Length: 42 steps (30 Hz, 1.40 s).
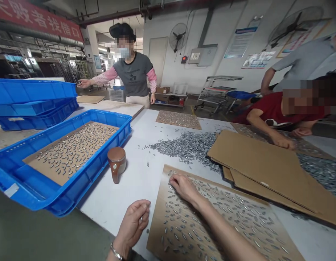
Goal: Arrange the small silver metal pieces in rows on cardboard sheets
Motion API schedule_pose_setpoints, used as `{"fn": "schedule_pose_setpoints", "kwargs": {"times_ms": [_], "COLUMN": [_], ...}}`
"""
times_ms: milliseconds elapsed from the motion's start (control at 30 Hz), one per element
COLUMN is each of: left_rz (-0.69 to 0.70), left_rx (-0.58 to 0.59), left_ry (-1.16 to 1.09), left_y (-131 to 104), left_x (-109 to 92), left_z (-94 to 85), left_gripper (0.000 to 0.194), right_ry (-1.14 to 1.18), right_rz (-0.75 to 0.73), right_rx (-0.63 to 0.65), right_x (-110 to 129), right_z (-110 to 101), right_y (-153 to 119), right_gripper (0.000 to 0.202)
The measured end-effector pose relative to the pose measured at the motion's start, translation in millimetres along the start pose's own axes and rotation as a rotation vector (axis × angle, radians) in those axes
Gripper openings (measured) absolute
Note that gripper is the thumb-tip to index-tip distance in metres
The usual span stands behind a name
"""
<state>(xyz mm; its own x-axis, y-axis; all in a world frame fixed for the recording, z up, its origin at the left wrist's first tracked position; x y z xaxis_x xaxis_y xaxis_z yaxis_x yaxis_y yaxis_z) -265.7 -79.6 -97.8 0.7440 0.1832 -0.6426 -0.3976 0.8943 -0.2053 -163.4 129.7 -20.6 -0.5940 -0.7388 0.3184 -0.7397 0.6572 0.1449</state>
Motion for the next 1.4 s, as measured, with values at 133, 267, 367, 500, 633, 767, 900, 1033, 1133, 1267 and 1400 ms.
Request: {"fn": "schedule_pose_setpoints", "kwargs": {"times_ms": [133, 267, 367, 500, 633, 767, 900, 1033, 1133, 1267, 1400], "left_rz": [-0.019, -0.018, -0.008, -0.005, -0.087, -0.183, -0.213, -0.189, -0.192, -0.094, -0.137], "left_rx": [-0.009, -0.005, -0.006, -0.039, 0.019, 0.04, 0.05, 0.003, -0.03, -0.068, -0.178], "left_ry": [-0.008, 0.001, 0.006, 0.045, 0.129, 0.139, 0.166, 0.212, 0.18, 0.093, 0.033], "left_y": [1, 1, -2, -14, -42, -69, -80, -75, -70, -64, -63], "left_x": [4, 5, -1, -4, 15, 42, 61, 59, 49, 25, 27], "left_z": [-3.8, -2.3, 2.0, 10.5, 33.4, 46.2, 48.1, 42.6, 36.7, 23.9, 0.3], "left_gripper": [0.046, 0.045, 0.048, 0.054, 0.049, 0.054, 0.056, 0.057, 0.056, 0.052, 0.058], "right_ry": [-0.03, -0.086, -0.064, 0.135, 0.392, 0.473, 0.479, 0.421, 0.305, 0.087, -0.084], "right_rz": [-0.014, 0.0, 0.03, -0.041, -0.268, -0.243, -0.202, -0.157, -0.035, 0.044, -0.001], "right_rx": [0.033, 0.06, 0.04, -0.074, -0.01, -0.117, -0.148, -0.125, -0.105, -0.027, 0.081], "right_x": [6, 7, 13, 48, 106, 109, 96, 85, 60, 32, 31], "right_z": [8, 9, -6, -41, -40, -31, -20, -25, -33, -23, 4], "right_y": [6, 9, 4, -39, -114, -169, -191, -177, -137, -74, -39], "right_gripper": [0.02, 0.022, 0.019, 0.02, 0.022, 0.023, 0.021, 0.029, 0.031, 0.026, 0.027]}}
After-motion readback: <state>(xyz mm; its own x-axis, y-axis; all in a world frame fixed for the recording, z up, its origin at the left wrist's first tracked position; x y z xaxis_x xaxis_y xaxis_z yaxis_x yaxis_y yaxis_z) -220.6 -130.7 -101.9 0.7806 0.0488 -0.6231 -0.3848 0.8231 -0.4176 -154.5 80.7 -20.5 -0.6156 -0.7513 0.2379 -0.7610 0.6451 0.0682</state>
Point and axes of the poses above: each hand's wrist, its own y-axis towards the middle knuckle, its own z-axis out of the palm, x = y × z, the point moved 10 cm from there along y, towards the middle knuckle, and after that the axes turned 6 degrees about -y, right-handed, at the moved point
